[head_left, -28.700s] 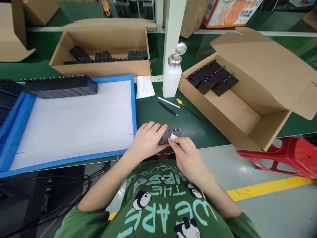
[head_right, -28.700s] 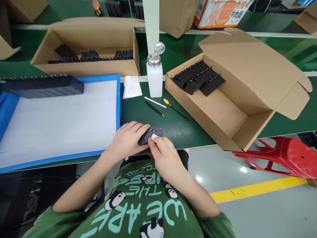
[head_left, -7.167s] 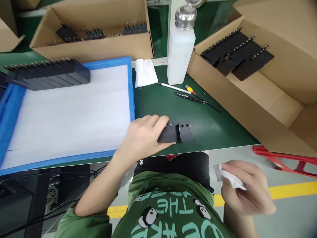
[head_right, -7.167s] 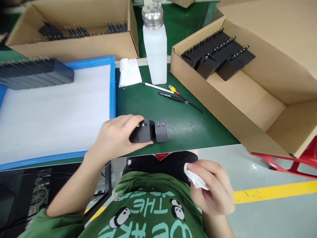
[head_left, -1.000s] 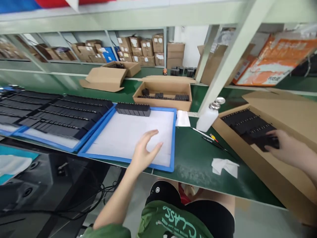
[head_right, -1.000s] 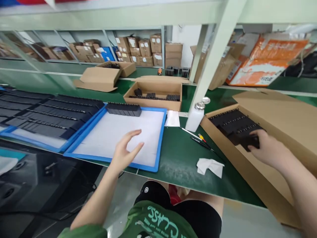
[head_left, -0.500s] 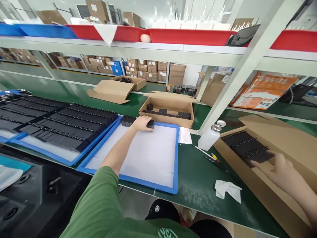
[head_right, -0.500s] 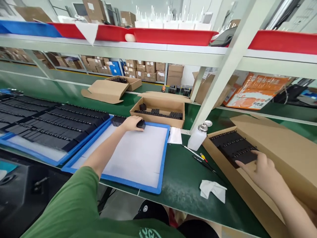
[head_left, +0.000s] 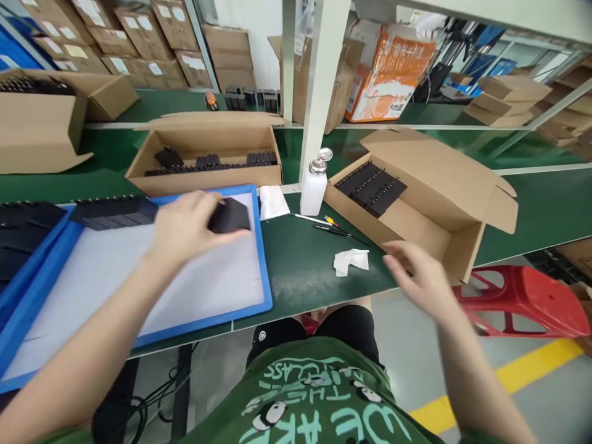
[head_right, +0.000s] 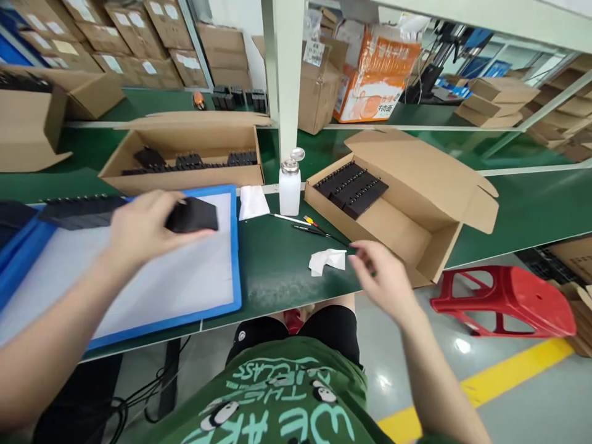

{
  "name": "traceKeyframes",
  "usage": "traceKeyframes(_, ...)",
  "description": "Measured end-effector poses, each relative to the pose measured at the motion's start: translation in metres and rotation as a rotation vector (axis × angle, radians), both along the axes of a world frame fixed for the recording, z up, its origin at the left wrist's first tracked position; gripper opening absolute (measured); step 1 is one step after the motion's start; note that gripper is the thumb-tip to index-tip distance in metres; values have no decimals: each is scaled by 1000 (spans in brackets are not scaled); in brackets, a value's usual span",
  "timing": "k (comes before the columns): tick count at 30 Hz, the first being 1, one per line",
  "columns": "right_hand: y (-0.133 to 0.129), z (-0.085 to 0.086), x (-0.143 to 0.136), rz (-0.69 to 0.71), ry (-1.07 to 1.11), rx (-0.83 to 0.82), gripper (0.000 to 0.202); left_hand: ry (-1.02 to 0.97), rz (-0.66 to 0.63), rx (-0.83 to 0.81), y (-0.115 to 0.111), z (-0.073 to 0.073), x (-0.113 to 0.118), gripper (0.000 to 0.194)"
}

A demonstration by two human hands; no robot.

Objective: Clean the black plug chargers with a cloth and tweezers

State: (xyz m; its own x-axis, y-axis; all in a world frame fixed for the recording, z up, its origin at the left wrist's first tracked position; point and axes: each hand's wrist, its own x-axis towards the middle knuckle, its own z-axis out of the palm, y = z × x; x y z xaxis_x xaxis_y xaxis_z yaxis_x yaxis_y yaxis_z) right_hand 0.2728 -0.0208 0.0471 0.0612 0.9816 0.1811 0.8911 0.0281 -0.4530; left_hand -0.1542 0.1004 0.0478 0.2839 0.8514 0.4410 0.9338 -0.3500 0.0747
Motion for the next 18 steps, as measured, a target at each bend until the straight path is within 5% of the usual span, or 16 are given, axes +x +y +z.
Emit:
traceKeyframes(2, 8, -25, -20, 80, -22, -9, 37, 37, -138, -44, -42, -7, 58, 73)
traceKeyframes(5, 18, -66, -42, 15, -66, 40, 57, 91, -346, -140, -89, -31, 134, 69)
traceKeyframes(8, 24, -96, -52, -87, -75, 75, 77, 92, -315, -180, -110, -54, 178, 63)
traceKeyframes(11, 27, -112, -57, -140, -33, 115, 77, 84, -229, -188, -116, -60, 188, 70)
traceKeyframes(14, 27, -114, -56, -131, 67, 161, 45, -23, -233, -204, -123, -51, 172, 94)
traceKeyframes(18, 11, -98, -43, -99, 273, 211, 18, -519, -143, -287, -140, -44, 131, 90)
